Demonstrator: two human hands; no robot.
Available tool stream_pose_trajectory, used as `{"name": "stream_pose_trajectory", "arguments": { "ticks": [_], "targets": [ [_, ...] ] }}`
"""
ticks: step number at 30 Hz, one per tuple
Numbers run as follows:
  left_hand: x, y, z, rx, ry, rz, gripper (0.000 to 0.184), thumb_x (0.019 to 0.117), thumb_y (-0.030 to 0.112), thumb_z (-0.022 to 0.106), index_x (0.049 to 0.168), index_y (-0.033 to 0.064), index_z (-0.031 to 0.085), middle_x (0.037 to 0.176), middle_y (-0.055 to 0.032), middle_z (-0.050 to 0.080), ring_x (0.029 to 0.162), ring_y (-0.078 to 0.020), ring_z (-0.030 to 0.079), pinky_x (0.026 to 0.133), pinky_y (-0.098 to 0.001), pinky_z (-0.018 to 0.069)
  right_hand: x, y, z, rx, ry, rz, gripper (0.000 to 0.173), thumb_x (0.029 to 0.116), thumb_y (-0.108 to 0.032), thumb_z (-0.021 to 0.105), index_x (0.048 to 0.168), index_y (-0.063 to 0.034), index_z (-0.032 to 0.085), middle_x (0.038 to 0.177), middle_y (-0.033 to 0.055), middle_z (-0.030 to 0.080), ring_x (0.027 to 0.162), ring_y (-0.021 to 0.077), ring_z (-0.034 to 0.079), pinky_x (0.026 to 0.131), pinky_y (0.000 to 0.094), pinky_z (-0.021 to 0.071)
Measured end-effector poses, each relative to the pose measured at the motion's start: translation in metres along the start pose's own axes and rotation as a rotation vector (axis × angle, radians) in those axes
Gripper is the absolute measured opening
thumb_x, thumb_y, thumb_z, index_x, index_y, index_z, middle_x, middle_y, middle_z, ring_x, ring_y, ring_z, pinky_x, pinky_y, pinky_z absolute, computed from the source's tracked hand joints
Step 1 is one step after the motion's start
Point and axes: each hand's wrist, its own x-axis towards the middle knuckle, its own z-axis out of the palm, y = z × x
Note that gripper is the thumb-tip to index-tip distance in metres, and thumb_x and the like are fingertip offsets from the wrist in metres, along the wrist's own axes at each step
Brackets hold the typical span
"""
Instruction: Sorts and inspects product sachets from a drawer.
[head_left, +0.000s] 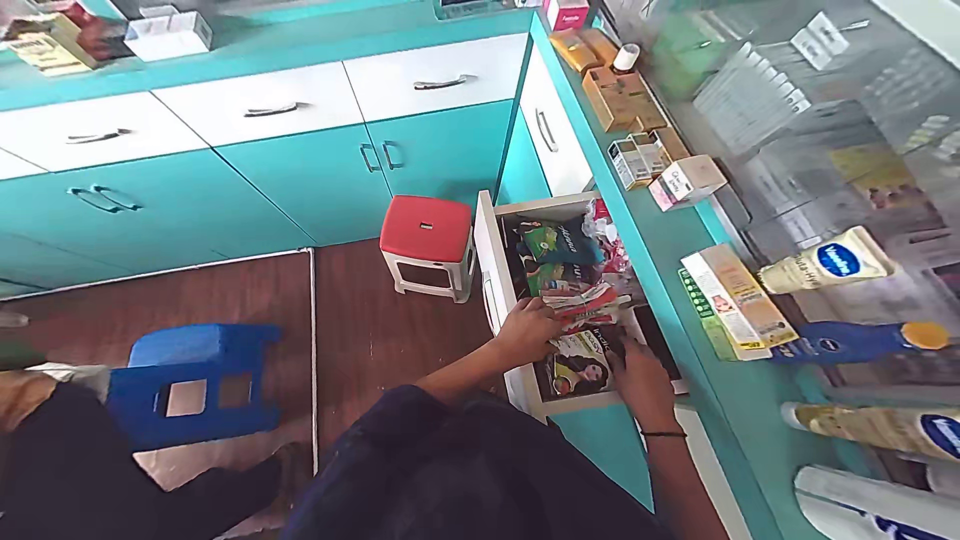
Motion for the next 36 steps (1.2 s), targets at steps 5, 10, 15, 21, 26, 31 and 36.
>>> {"name": "stream_pose_trajectory", "arguments": {
  "ticks": [5, 10, 15, 21, 26, 31, 36],
  "targets": [
    [0.001, 0.018, -0.002, -0.355, 0.205, 0.07, 0.025, 0.0948, 0.022, 0.07, 0.106, -0.0003, 0.076, 0.108, -0.016, 0.074, 0.112, -0.0293, 0.066, 0.108, -0.0488, 0.044, -0.006, 0.007, -0.003, 0.16, 0.159, -0.1, 0.039, 0.1074, -0.019, 0.047, 0.135, 0.0061, 0.06, 0.129, 0.0343, 0.06, 0.121, 0.0512, 0.058, 0.102, 0.0652, 0.044],
    [0.009, 0.032, -0.011, -0.683, 0.128, -0.035, 0.032, 0.097, 0.01, 0.068, 0.124, -0.0064, 0.064, 0.112, -0.0219, 0.07, 0.101, -0.0286, 0.069, 0.093, -0.0451, 0.0543, -0.011, -0.001, -0.019, 0.461, 0.286, -0.143, 0.045, 0.1096, -0.025, 0.038, 0.128, 0.0066, 0.065, 0.126, 0.0282, 0.066, 0.117, 0.0375, 0.064, 0.102, 0.0524, 0.0475],
    [0.002, 0.029, -0.015, -0.331, -0.114, -0.202, 0.046, 0.0932, 0.005, 0.067, 0.138, -0.002, 0.057, 0.134, -0.0236, 0.062, 0.126, -0.0401, 0.059, 0.104, -0.0596, 0.0458, -0.016, -0.013, -0.027, 0.344, 0.329, -0.302, 0.038, 0.1069, -0.019, 0.044, 0.127, 0.0042, 0.067, 0.125, 0.0272, 0.067, 0.114, 0.039, 0.066, 0.099, 0.0524, 0.0505],
    [-0.012, 0.046, -0.012, 0.063, -0.222, -0.213, 0.048, 0.0906, -0.001, 0.066, 0.137, 0.0045, 0.06, 0.142, -0.0192, 0.057, 0.137, -0.0414, 0.047, 0.101, -0.0598, 0.0455, -0.026, -0.035, 0.044, -0.119, 0.007, -0.308, 0.07, 0.1028, -0.044, 0.051, 0.151, 0.005, 0.043, 0.155, 0.0386, 0.034, 0.142, 0.0629, 0.031, 0.11, 0.0776, 0.0248],
    [-0.006, 0.024, -0.01, 0.043, 0.043, -0.129, 0.032, 0.0981, 0.004, 0.059, 0.13, 0.0024, 0.065, 0.141, -0.0184, 0.058, 0.141, -0.0363, 0.045, 0.114, -0.0522, 0.038, -0.024, -0.051, 0.032, -0.15, -0.14, -0.167, 0.088, 0.0995, -0.059, 0.052, 0.157, 0.0042, 0.032, 0.161, 0.0392, 0.021, 0.147, 0.0621, 0.02, 0.113, 0.0777, 0.0163],
    [0.04, -0.017, -0.014, 0.21, 0.346, -0.09, 0.059, 0.0947, 0.042, 0.069, 0.148, 0.0194, 0.055, 0.165, -0.0142, 0.033, 0.155, -0.0387, 0.021, 0.124, -0.0618, 0.0138, -0.034, -0.055, 0.077, -0.158, 0.136, -0.217, 0.091, 0.0957, -0.062, 0.046, 0.154, 0.006, 0.037, 0.159, 0.0391, 0.027, 0.144, 0.0654, 0.023, 0.109, 0.084, 0.0125],
    [0.067, -0.037, -0.02, 0.24, 0.294, -0.268, 0.078, 0.093, 0.061, 0.063, 0.154, 0.0152, 0.047, 0.165, -0.0165, 0.032, 0.155, -0.0428, 0.017, 0.12, -0.0709, 0.0042, -0.033, -0.051, 0.086, -0.152, 0.223, -0.198, 0.092, 0.0954, -0.069, 0.038, 0.152, 0.0033, 0.044, 0.158, 0.0354, 0.033, 0.144, 0.0611, 0.029, 0.11, 0.0811, 0.0171]
  ]
}}
